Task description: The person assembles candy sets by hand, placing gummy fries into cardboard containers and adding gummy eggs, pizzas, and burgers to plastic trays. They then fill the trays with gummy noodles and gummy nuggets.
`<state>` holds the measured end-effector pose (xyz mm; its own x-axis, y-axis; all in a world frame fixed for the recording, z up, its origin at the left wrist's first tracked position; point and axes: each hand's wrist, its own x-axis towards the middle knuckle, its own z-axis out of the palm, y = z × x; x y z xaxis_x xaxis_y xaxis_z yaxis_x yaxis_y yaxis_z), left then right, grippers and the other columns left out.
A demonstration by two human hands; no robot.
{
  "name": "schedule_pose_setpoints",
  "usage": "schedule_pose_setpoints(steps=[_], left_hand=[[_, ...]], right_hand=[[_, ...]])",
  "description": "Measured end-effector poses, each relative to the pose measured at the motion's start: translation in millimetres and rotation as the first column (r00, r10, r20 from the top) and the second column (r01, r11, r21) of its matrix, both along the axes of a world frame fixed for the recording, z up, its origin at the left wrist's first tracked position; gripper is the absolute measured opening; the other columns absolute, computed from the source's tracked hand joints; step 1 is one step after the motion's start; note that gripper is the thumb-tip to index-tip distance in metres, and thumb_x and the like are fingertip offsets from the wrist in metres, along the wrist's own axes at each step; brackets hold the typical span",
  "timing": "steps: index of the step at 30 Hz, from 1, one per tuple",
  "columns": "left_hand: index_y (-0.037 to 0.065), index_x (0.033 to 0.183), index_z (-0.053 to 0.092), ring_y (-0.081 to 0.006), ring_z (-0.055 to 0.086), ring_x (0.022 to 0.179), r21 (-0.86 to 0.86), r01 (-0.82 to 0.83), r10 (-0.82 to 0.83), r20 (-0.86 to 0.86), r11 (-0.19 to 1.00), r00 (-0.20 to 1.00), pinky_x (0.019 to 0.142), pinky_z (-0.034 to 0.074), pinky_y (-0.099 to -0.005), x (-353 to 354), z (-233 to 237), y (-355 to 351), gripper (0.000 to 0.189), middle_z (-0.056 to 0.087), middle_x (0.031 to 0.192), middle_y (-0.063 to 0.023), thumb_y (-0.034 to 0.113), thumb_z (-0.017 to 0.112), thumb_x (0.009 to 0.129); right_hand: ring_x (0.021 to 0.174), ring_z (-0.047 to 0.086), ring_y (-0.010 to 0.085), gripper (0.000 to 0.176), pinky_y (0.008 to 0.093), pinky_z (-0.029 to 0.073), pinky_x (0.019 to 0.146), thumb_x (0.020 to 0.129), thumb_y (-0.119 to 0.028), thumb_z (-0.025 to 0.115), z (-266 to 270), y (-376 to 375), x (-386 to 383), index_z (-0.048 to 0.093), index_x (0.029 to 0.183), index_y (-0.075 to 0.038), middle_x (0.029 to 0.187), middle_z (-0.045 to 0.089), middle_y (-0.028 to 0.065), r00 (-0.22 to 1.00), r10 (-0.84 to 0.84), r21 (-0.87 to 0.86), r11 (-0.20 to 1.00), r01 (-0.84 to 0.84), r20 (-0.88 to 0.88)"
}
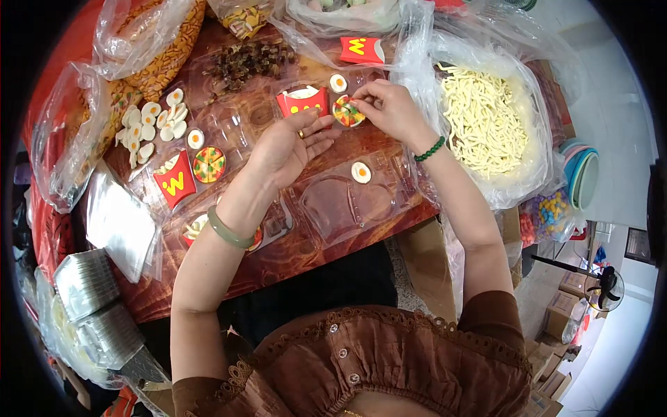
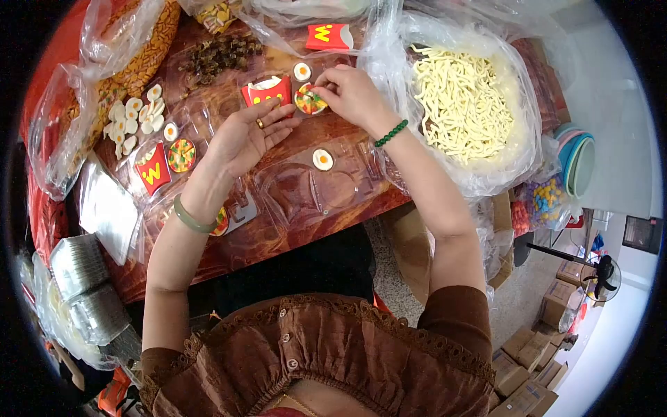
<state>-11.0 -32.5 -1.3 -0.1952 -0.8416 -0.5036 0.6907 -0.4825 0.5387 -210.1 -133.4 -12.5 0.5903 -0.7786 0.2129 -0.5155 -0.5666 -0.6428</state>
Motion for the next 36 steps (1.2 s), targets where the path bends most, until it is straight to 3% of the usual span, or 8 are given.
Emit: schedule_pose_setpoints(steps=[8, 10, 16, 21, 25, 29, 34, 36], left_hand=[[0.000, 0.106, 0.052, -0.0274, 0.055, 0.105, -0.035, -0.044, 0.041, -0.076, 0.998, 0.996, 0.094, 0.043, -0.0403, -5.6, -14.2, -3.4, 0.020, 0.056, 0.112, -0.0153, 0.016, 0.044, 0.095], [0.000, 0.104, 0.053, -0.0261, 0.057, 0.101, 0.014, -0.071, 0.072, -0.096, 0.997, 0.993, 0.090, 0.045, -0.0391, -3.2, 1.6, 1.4, 0.016, 0.060, 0.102, -0.0133, 0.010, 0.049, 0.092], [0.000, 0.120, 0.050, -0.0169, 0.063, 0.088, -0.313, -0.104, 0.182, 0.230, 0.944, 0.956, 0.075, 0.052, -0.0296, 68.9, 59.6, 30.0, 0.028, 0.063, 0.108, -0.0119, 0.009, 0.052, 0.093], [0.000, 0.105, 0.061, -0.0166, 0.065, 0.080, -0.618, -0.381, 0.724, 0.619, 0.688, 0.304, 0.070, 0.053, -0.0266, 241.8, 99.3, 40.5, 0.019, 0.067, 0.098, -0.0091, 0.000, 0.050, 0.089], [-0.003, 0.086, 0.066, -0.0275, 0.066, 0.081, -0.542, -0.280, 0.373, 0.793, 0.792, -0.482, 0.074, 0.051, -0.0368, 372.5, 79.8, 29.6, 0.017, 0.068, 0.085, -0.0163, 0.008, 0.061, 0.074], [0.006, 0.081, 0.070, -0.0318, 0.066, 0.083, -0.110, -0.290, -0.102, 0.771, 0.951, -0.629, 0.072, 0.053, -0.0380, 440.0, 22.8, -37.5, 0.014, 0.069, 0.088, -0.0125, 0.013, 0.062, 0.072], [0.008, 0.106, 0.065, -0.0330, 0.057, 0.109, -0.043, -0.122, -0.050, 0.741, 0.992, -0.669, 0.098, 0.039, -0.0506, 438.8, 1.7, -69.7, 0.031, 0.065, 0.106, -0.0161, 0.022, 0.057, 0.079], [0.010, 0.124, 0.053, -0.0355, 0.045, 0.123, -0.488, -0.154, 0.287, 0.708, 0.859, -0.645, 0.103, 0.028, -0.0567, 433.2, -12.4, -75.7, 0.045, 0.052, 0.127, -0.0187, 0.028, 0.053, 0.083]], right_hand=[[0.068, 0.061, 0.0174, 0.025, 0.0292, 0.048, 0.059, 0.075, -0.022, 0.075, -3.3, 6.5, 3.4, 0.065, 0.087, -0.002, 0.079, 0.064, 0.0090, 1.000, -0.016, -0.051, 0.999, 0.015, -0.010], [0.070, 0.062, 0.0132, 0.024, 0.0265, 0.051, 0.062, 0.073, -0.013, 0.077, -23.0, -1.5, 4.9, 0.062, 0.086, 0.000, 0.081, 0.065, 0.0075, 0.971, -0.063, 0.267, 0.964, 0.000, 0.229], [0.070, 0.058, 0.0084, 0.015, 0.0216, 0.048, 0.063, 0.079, -0.006, 0.071, 12.1, -7.9, 3.7, 0.061, 0.088, 0.001, 0.080, 0.063, 0.0030, 0.995, 0.010, 0.325, 0.945, -0.042, 0.098], [0.073, 0.055, 0.0067, 0.007, 0.0202, 0.045, 0.066, 0.086, -0.003, 0.063, 45.5, 22.0, 4.3, 0.061, 0.090, 0.001, 0.082, 0.061, 0.0014, 0.959, -0.064, 0.193, 0.981, 0.010, 0.278], [0.075, 0.053, 0.0085, 0.005, 0.0206, 0.044, 0.069, 0.086, 0.002, 0.059, 49.0, 40.5, -6.0, 0.059, 0.091, 0.001, 0.086, 0.058, 0.0025, 0.951, 0.026, 0.134, 0.989, -0.070, 0.307], [0.072, 0.051, 0.0079, 0.003, 0.0206, 0.043, 0.067, 0.086, -0.001, 0.060, 42.3, 58.0, -2.3, 0.057, 0.086, 0.000, 0.082, 0.055, 0.0009, 0.943, 0.029, 0.186, 0.978, -0.096, 0.333], [0.072, 0.051, 0.0085, 0.003, 0.0209, 0.043, 0.066, 0.085, 0.000, 0.060, 39.6, 47.6, 47.4, 0.058, 0.086, 0.000, 0.082, 0.056, 0.0017, 0.954, 0.112, 0.204, 0.964, -0.172, 0.276], [0.072, 0.051, 0.0088, 0.003, 0.0210, 0.043, 0.066, 0.085, 0.000, 0.061, 39.5, 43.0, 57.5, 0.058, 0.086, 0.000, 0.082, 0.056, 0.0021, 0.960, 0.136, 0.213, 0.958, -0.190, 0.245]])
